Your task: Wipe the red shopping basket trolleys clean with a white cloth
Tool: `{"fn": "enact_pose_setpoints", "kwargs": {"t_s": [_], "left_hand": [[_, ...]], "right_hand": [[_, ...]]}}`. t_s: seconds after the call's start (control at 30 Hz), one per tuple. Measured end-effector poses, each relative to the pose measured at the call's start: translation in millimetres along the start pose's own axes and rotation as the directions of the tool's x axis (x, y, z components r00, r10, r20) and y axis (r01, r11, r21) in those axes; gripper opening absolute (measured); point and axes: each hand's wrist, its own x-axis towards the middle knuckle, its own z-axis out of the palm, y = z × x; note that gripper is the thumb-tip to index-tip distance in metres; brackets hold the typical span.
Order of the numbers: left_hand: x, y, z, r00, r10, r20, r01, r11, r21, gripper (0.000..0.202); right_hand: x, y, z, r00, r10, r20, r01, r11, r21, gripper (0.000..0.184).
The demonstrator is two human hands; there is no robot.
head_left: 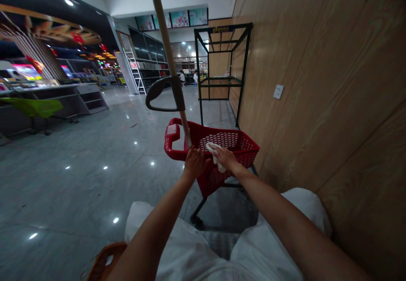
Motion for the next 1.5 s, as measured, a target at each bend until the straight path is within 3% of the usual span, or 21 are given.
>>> {"fn": "enact_pose_setpoints", "kwargs": {"t_s": [0.13, 0.23, 0.33, 0.47, 0.6, 0.7, 0.8, 0.87, 0.93, 1.03, 1.17, 1.3, 1.5], "left_hand": [[1.3, 6.8, 2.2, 0.992, -0.126, -0.01, 0.126, 0.992, 0.025, 0.035], [3.1, 5.4, -0.8, 0.993, -0.119, 0.016, 0.118, 0.993, 0.028, 0.035], [2.0, -0.2, -4.8, 0.995, -0.093, 0.024, 0.092, 0.995, 0.031, 0.033], [1.0, -1.5, -5.2, 0.994, -0.11, -0.019, 0.11, 0.993, 0.031, 0.029], [4.0, 6.0, -5.0, 0.985, -0.167, -0.054, 0.168, 0.985, 0.022, 0.028], [5.2, 9.6, -8.7, 0.982, -0.184, -0.03, 0.184, 0.983, 0.015, 0.025], [4.0, 8.1, -11.9, 0.986, -0.164, -0.013, 0.165, 0.986, 0.041, 0.023], [3.0, 5.2, -12.0, 0.986, -0.162, -0.028, 0.163, 0.985, 0.055, 0.022], [2.4, 2.4, -10.7, 0.985, -0.168, -0.044, 0.17, 0.984, 0.051, 0.022], [2.6, 0.5, -9.0, 0.984, -0.173, -0.048, 0.174, 0.984, 0.035, 0.021], [3.5, 2.4, -11.3, 0.983, -0.175, -0.048, 0.176, 0.984, 0.018, 0.019], [4.6, 4.9, -15.4, 0.984, -0.173, -0.03, 0.174, 0.985, 0.024, 0.02], [5.1, 5.1, -16.1, 0.984, -0.171, -0.043, 0.172, 0.985, 0.012, 0.021]], "right_hand": [[5.9, -20.2, 8.0, 0.994, -0.004, -0.106, 0.008, 0.999, 0.038, 0.046], [10.0, -29.2, 9.9, 0.994, -0.082, -0.073, 0.085, 0.996, 0.034, 0.038], [6.0, -15.1, 3.9, 0.998, -0.058, 0.021, 0.058, 0.998, -0.011, 0.034], [-9.6, 18.1, -7.3, 0.989, 0.137, 0.048, -0.134, 0.989, -0.069, 0.033], [-11.7, 9.5, -3.5, 0.993, 0.112, -0.033, -0.11, 0.991, 0.072, 0.023], [0.4, -18.9, 8.4, 0.997, 0.042, -0.069, -0.026, 0.974, 0.224, 0.042], [10.4, -30.0, 13.6, 0.997, 0.06, -0.056, -0.024, 0.863, 0.504, 0.058], [11.0, -22.7, 10.6, 0.997, 0.07, 0.012, -0.061, 0.76, 0.647, 0.064], [8.0, -11.7, 4.7, 0.997, 0.021, 0.07, -0.064, 0.71, 0.701, 0.066], [4.1, -7.1, -2.9, 0.993, -0.089, 0.079, 0.025, 0.806, 0.591, 0.064], [5.8, -27.9, -2.0, 0.986, -0.162, 0.047, 0.145, 0.957, 0.252, 0.065], [5.7, -45.8, 5.5, 0.989, -0.137, 0.051, 0.132, 0.987, 0.09, 0.068], [3.0, -42.6, 7.3, 0.989, -0.114, 0.093, 0.11, 0.993, 0.045, 0.068]]}}
